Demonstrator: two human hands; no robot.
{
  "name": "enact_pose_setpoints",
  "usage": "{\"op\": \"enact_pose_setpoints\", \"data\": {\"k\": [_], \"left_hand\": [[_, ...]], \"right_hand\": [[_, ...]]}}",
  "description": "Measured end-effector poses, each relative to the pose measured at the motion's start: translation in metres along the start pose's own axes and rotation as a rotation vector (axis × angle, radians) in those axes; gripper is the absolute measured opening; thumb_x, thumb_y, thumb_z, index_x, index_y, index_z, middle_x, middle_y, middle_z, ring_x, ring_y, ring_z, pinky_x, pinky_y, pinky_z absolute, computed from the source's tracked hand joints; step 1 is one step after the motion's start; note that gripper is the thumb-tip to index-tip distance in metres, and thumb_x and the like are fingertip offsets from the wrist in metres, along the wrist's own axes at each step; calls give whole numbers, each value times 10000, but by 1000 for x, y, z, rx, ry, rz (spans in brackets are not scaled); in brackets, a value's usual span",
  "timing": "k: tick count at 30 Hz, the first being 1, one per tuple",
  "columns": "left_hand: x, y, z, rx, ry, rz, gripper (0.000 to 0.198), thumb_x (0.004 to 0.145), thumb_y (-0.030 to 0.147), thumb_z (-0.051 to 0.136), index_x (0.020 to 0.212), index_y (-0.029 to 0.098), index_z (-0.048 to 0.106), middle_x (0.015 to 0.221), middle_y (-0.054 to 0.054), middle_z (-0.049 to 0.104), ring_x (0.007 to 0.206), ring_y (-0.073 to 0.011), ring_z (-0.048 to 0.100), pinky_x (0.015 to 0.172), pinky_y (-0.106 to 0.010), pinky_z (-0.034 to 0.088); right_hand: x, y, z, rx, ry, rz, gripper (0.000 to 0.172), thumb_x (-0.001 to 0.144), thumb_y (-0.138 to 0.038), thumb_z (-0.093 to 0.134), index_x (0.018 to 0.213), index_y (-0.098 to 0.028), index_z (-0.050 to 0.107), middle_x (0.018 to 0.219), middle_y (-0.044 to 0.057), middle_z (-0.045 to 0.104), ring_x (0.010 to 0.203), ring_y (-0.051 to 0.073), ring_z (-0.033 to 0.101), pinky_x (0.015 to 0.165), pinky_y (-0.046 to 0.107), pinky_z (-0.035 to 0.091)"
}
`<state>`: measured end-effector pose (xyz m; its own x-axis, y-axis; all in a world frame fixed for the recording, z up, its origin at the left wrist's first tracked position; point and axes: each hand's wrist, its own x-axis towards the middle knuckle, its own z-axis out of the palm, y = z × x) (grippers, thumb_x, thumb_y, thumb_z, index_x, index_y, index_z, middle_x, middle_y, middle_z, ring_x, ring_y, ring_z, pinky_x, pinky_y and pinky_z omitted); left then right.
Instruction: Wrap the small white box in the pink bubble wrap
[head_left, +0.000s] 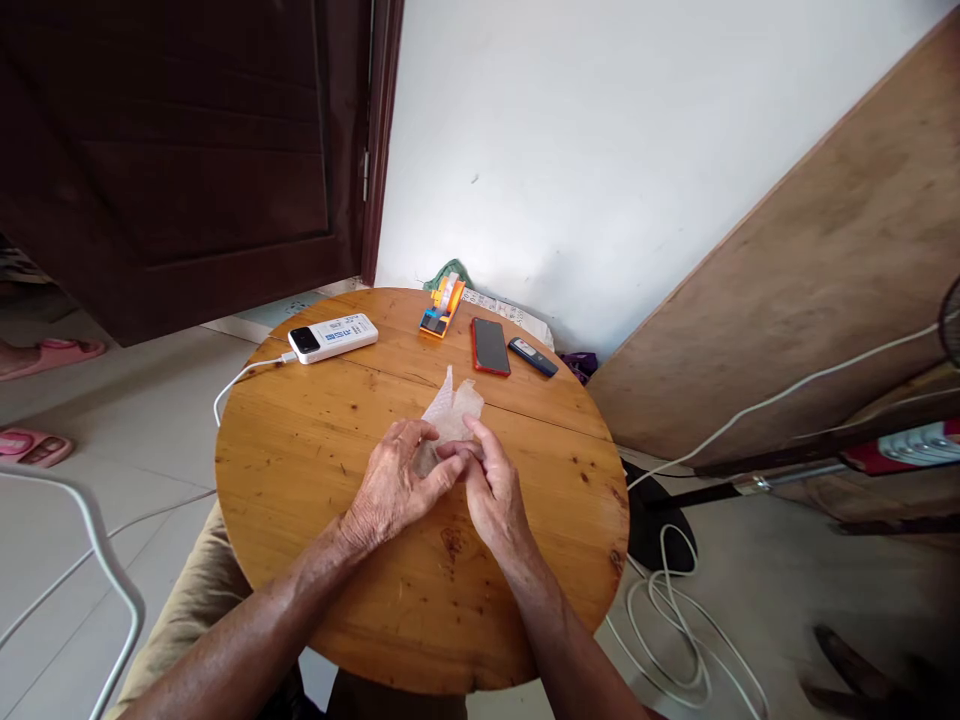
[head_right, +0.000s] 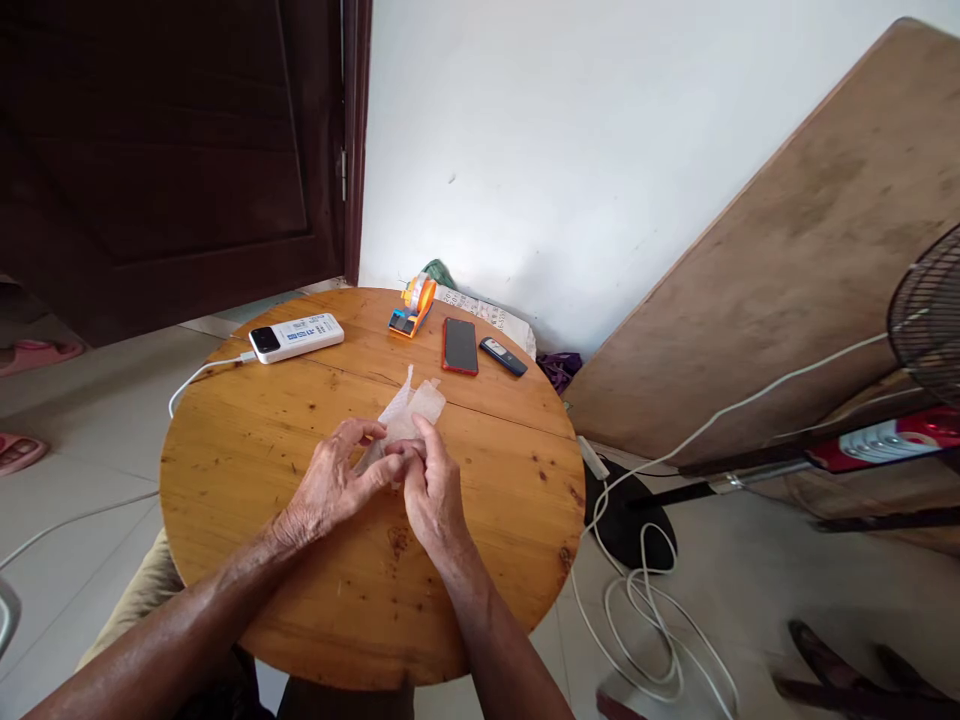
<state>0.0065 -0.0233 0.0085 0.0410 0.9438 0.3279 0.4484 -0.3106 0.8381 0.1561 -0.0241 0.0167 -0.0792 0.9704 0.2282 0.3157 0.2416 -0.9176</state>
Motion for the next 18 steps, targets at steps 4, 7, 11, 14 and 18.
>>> {"op": "enact_pose_setpoints", "data": {"k": [4, 7, 11, 14, 18], "left_hand": [[1, -4, 12, 32, 102, 41, 117, 781, 222, 614, 895, 196, 607, 1037, -85, 659, 966, -237, 647, 835, -389, 566], [-1, -8, 17, 52, 90, 70, 188, 727, 101, 552, 872, 197, 623, 1064, -95, 646, 1006, -244, 635, 855, -391, 567], [-3, -10, 16, 94, 104, 128, 231, 675, 47, 531, 833, 193, 613, 1075, -103, 633, 1003, -247, 627, 851, -383, 567], [-4, -10, 16, 127, 85, 157, 228, 675, 39, 530, 820, 191, 619, 1074, -105, 626, 988, -245, 626, 844, -380, 565], [-3, -11, 15, 144, 66, 172, 242, 670, 25, 533, 823, 181, 638, 1117, -121, 633, 1005, -260, 621, 873, -407, 552]], "right_hand": [[0, 2, 0, -24, -17, -8, 436, 960, -299, 439, 1379, -179, 454, 944, 54, 751, 751, 169, 689, 711, 309, 562], [1, -1, -11, -45, -96, 23, 437, 971, -300, 436, 1389, -176, 449, 971, 60, 750, 705, 162, 679, 702, 315, 566], [17, -16, -38, -303, -170, -101, 341, 937, -192, 460, 1252, -220, 587, 1031, 52, 739, 866, 186, 692, 805, 334, 553], [45, -29, -48, -602, -311, -351, 479, 864, -47, 431, 1263, -247, 605, 1208, 64, 681, 1132, 216, 613, 996, 396, 472], [85, -39, -35, -888, -641, -516, 503, 793, 11, 496, 1225, -207, 634, 1257, 106, 641, 1284, 255, 494, 1051, 437, 389]]}}
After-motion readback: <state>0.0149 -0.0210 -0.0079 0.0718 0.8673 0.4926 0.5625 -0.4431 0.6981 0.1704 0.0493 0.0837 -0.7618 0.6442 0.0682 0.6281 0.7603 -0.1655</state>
